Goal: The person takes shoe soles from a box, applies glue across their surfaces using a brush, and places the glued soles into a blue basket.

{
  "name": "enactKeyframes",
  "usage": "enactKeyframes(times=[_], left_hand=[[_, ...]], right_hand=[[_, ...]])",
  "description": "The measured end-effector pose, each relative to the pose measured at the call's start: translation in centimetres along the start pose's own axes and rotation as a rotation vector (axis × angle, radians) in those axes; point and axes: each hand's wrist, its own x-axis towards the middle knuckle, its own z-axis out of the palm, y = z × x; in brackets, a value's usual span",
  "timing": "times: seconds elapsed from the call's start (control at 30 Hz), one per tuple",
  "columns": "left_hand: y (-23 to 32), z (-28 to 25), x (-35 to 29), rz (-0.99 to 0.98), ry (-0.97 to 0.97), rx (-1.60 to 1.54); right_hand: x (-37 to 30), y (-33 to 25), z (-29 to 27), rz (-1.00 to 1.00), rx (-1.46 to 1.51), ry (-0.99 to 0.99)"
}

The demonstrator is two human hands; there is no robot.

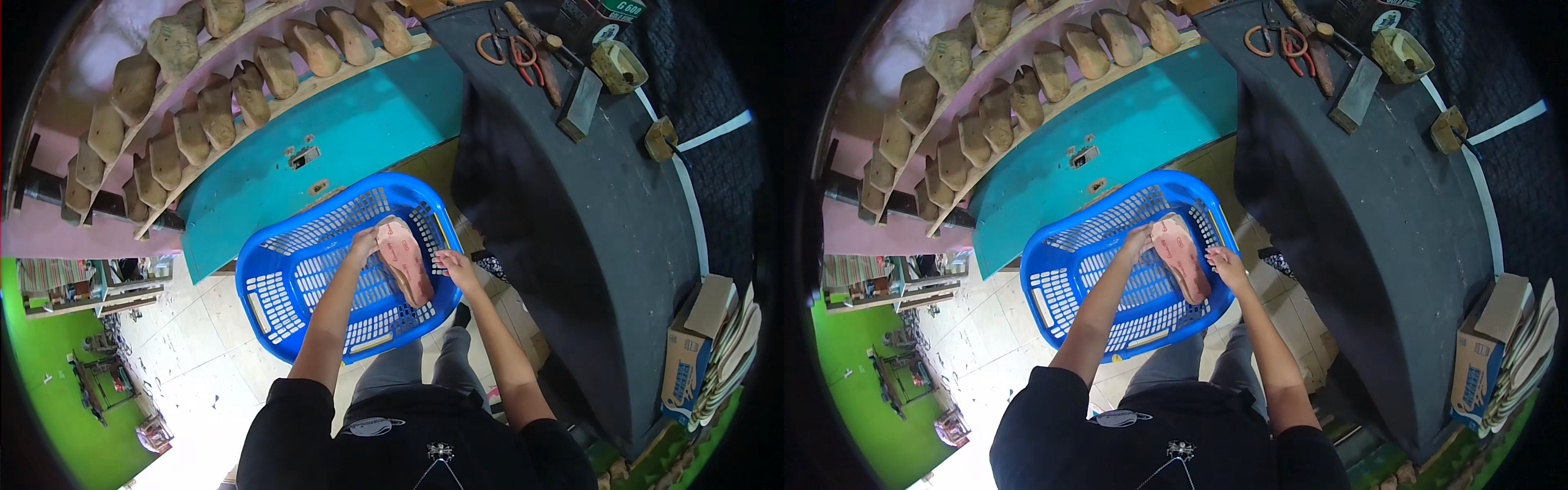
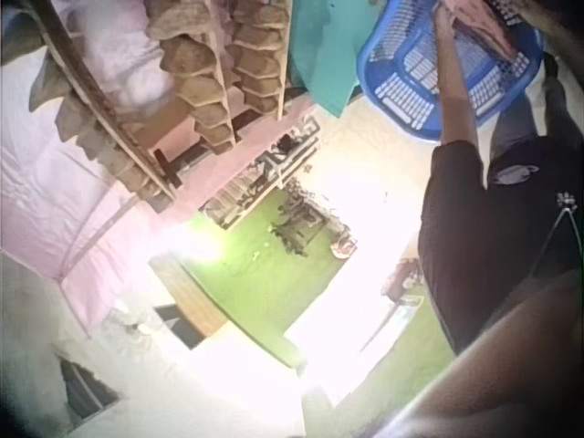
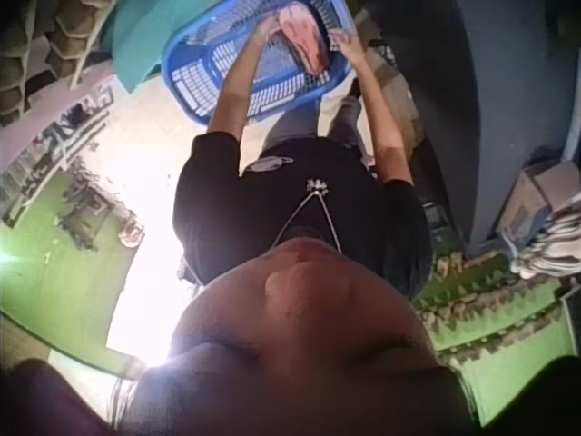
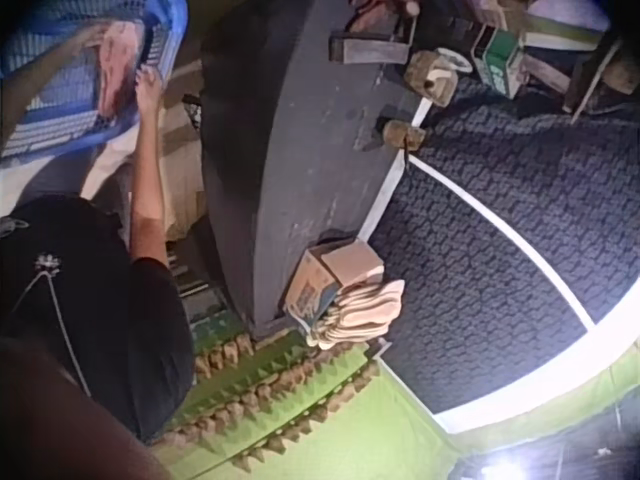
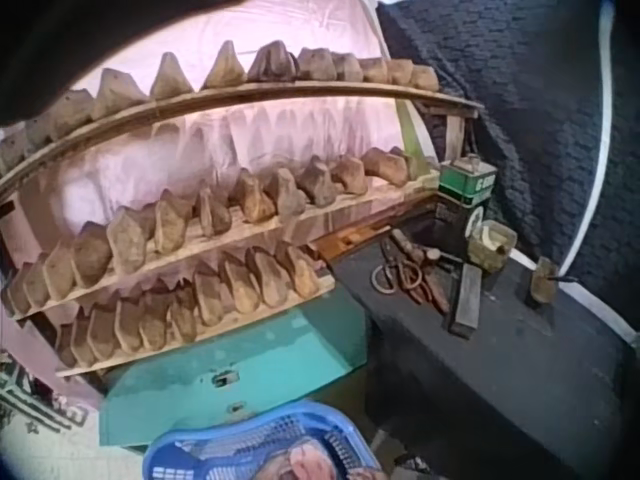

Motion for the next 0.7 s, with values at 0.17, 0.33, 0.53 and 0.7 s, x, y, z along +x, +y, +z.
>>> enactKeyframes(times=[0.17,0.33,0.53,0.7], left_hand=[[-0.3,0.0,2.0,-0.001,0.043,0.146],[-1.0,0.7,2.9,-0.024,0.128,0.146],[-2.7,-3.1,5.1,0.073,0.251,0.288],[-2.1,-0.8,4.3,0.268,0.183,0.764]], right_hand=[[0.1,1.2,0.0,-0.005,-0.012,0.004],[-0.2,1.9,-0.3,0.033,-0.055,0.019],[0.2,1.7,1.2,0.001,-0.061,-0.038],[0.4,3.8,0.0,-0.044,-0.061,-0.006]])
